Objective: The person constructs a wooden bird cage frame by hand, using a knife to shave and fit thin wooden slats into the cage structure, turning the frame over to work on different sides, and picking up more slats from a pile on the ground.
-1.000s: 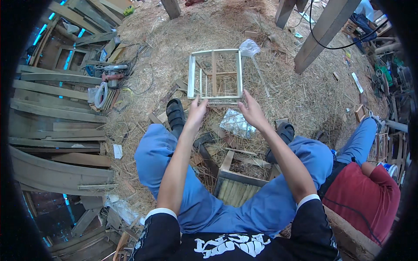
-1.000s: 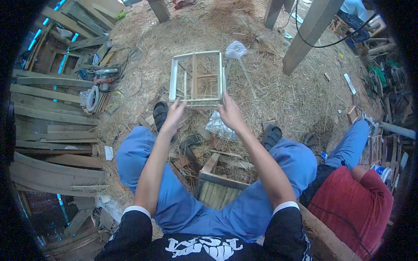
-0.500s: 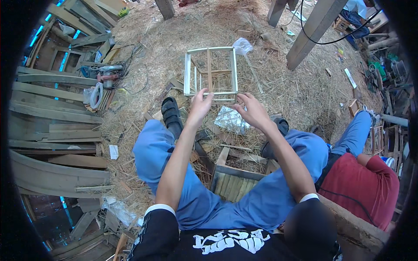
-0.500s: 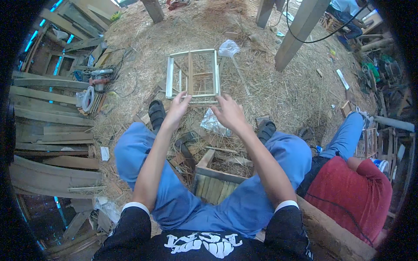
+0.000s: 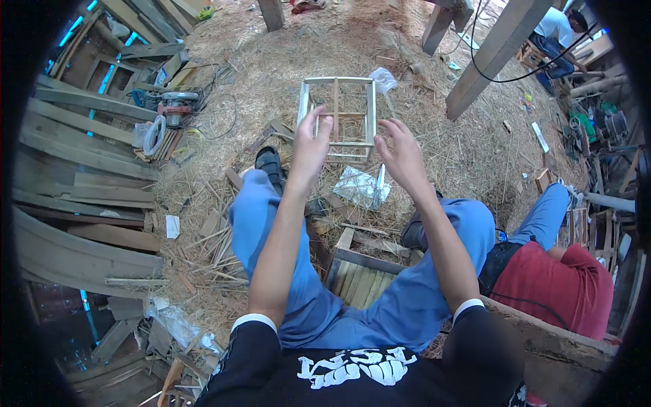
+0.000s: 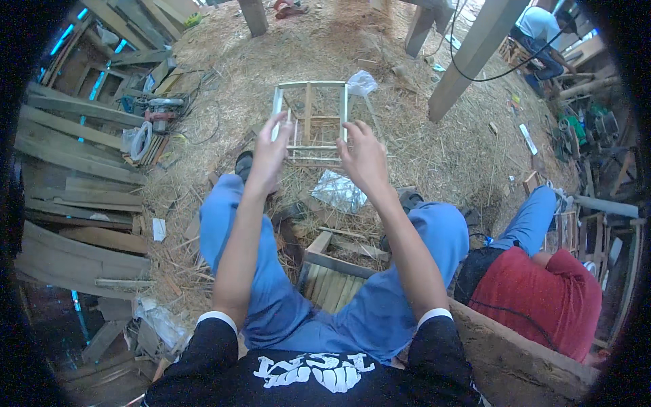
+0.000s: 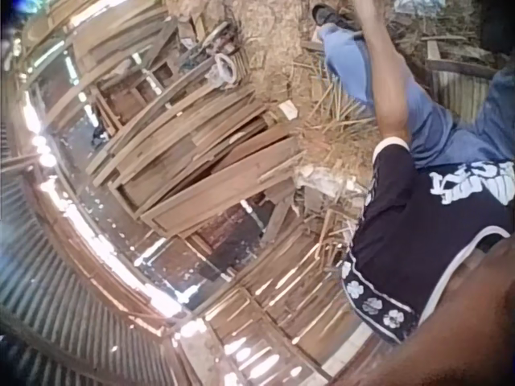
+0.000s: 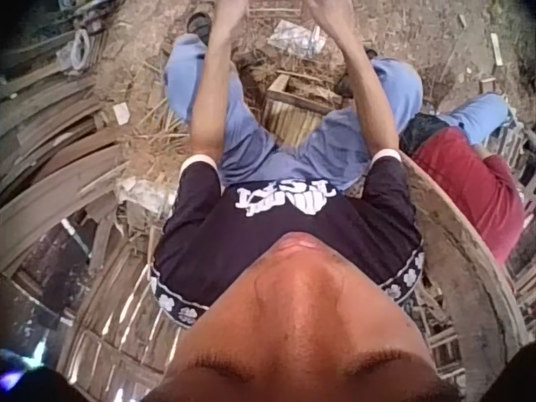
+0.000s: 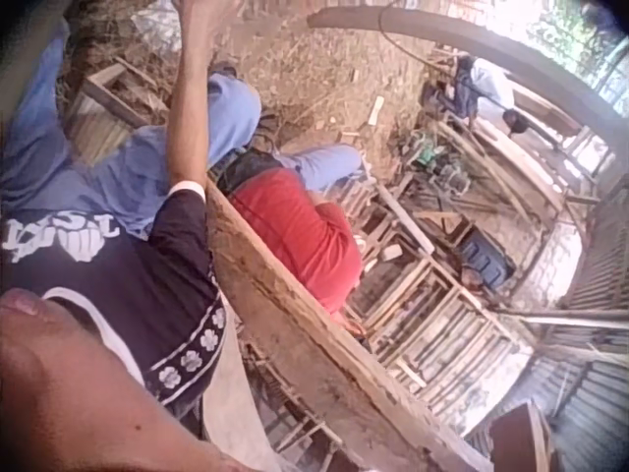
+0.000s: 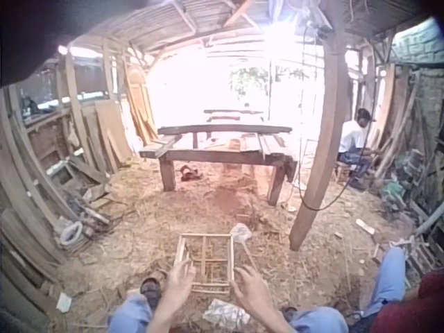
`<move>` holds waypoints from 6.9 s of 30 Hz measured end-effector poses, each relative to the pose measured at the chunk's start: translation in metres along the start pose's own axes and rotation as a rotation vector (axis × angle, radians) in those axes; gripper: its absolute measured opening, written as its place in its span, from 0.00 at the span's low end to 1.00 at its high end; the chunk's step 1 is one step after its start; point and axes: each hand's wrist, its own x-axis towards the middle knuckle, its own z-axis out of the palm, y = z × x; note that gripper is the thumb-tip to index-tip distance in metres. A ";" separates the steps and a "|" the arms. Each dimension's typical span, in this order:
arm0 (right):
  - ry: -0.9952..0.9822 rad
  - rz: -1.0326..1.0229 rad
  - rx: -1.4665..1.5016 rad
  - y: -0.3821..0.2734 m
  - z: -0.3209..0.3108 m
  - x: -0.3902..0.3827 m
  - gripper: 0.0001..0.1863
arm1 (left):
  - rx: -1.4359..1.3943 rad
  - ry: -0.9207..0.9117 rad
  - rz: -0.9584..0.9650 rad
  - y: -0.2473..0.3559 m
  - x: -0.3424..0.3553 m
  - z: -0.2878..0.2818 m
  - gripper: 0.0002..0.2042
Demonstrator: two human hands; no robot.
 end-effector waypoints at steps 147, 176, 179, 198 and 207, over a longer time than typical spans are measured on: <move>-0.940 -0.184 0.221 -0.225 0.448 -0.162 0.35 | -0.333 1.062 -0.464 -0.329 -0.264 -0.271 0.26; -0.792 -0.115 0.919 -0.217 0.038 -0.001 0.16 | -0.526 0.199 0.032 0.048 -0.086 -0.155 0.11; -0.648 -0.156 0.890 -0.161 0.028 0.001 0.16 | -0.481 0.081 -0.014 0.048 -0.063 -0.104 0.12; -0.101 0.438 0.535 0.138 0.119 -0.065 0.14 | -0.288 -0.311 -0.347 -0.068 -0.017 0.057 0.15; -0.466 0.460 0.184 0.248 0.227 -0.108 0.18 | -0.106 -0.364 -0.459 -0.117 -0.018 0.045 0.12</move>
